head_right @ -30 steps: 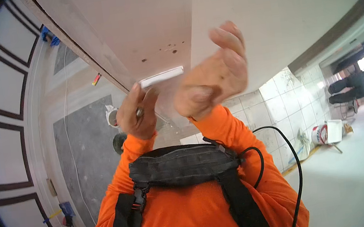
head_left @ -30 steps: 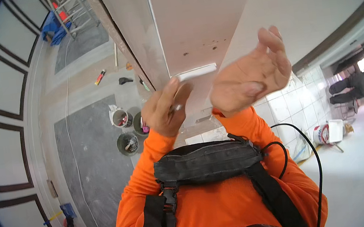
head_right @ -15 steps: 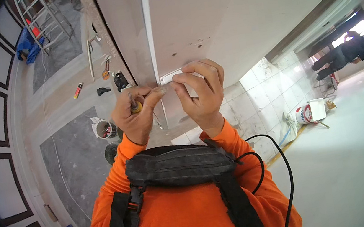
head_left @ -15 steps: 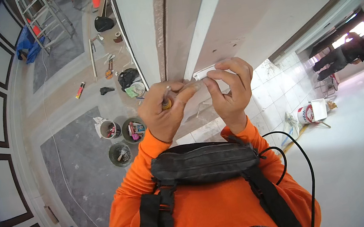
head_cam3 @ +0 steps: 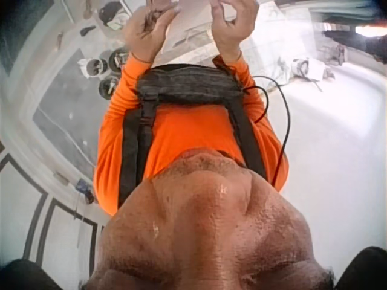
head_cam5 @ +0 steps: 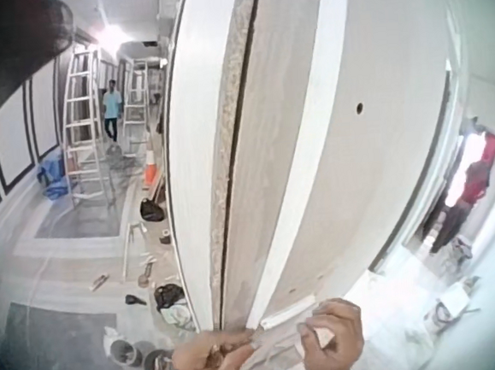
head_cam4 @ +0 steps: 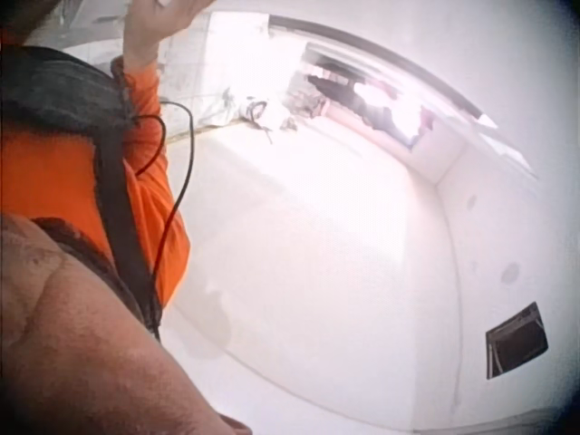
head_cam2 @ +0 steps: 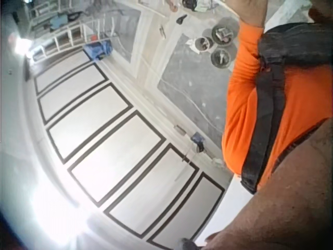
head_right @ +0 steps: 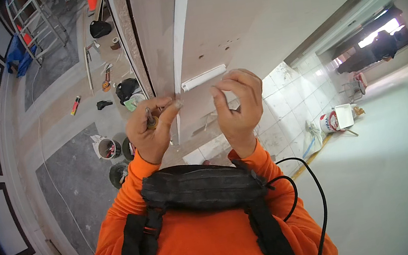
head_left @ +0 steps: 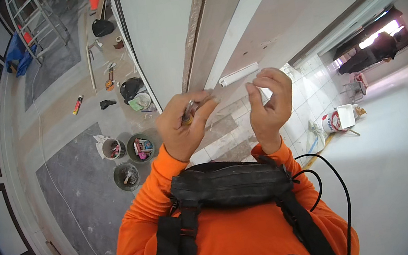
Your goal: The person installs hardware onto a door frame by inserting a metal screw into a pre-drilled hole and then using a screwdriver to tighten it, before positioning a white metal bracket over the area.
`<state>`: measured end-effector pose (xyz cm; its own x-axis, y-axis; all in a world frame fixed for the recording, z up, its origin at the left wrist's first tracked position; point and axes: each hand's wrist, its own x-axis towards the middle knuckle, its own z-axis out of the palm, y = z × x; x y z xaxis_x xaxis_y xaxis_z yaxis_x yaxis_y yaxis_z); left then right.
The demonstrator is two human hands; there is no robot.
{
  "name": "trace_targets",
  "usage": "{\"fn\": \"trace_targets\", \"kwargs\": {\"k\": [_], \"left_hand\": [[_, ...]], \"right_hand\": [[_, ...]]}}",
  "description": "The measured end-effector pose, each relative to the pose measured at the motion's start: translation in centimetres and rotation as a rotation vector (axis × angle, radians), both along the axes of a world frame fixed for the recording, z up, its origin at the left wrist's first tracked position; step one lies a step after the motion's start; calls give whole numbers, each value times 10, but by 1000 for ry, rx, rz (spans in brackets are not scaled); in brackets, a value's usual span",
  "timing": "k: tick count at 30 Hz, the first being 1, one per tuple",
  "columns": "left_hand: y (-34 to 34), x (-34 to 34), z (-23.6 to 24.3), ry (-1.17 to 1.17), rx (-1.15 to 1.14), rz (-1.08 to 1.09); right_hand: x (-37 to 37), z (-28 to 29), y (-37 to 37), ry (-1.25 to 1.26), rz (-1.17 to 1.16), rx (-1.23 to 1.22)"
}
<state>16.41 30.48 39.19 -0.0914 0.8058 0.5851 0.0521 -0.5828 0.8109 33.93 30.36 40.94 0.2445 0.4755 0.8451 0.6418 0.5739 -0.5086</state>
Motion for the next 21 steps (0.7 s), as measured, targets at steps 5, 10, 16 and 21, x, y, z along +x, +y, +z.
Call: {"fn": "trace_targets", "kwargs": {"k": [5, 10, 16, 21], "left_hand": [[-20, -19, -29, 117, -162, -118], [-39, -30, -53, 112, -317, -85], [-38, -43, -65, 123, -322, -85], [-31, -33, -65, 32, -328, -139]], "right_hand": [[-7, 6, -14, 262, 260, -505], [-28, 29, -15, 744, 431, -783], [-23, 19, -11, 909, 564, -771], [-33, 24, -13, 995, 603, -727]]}}
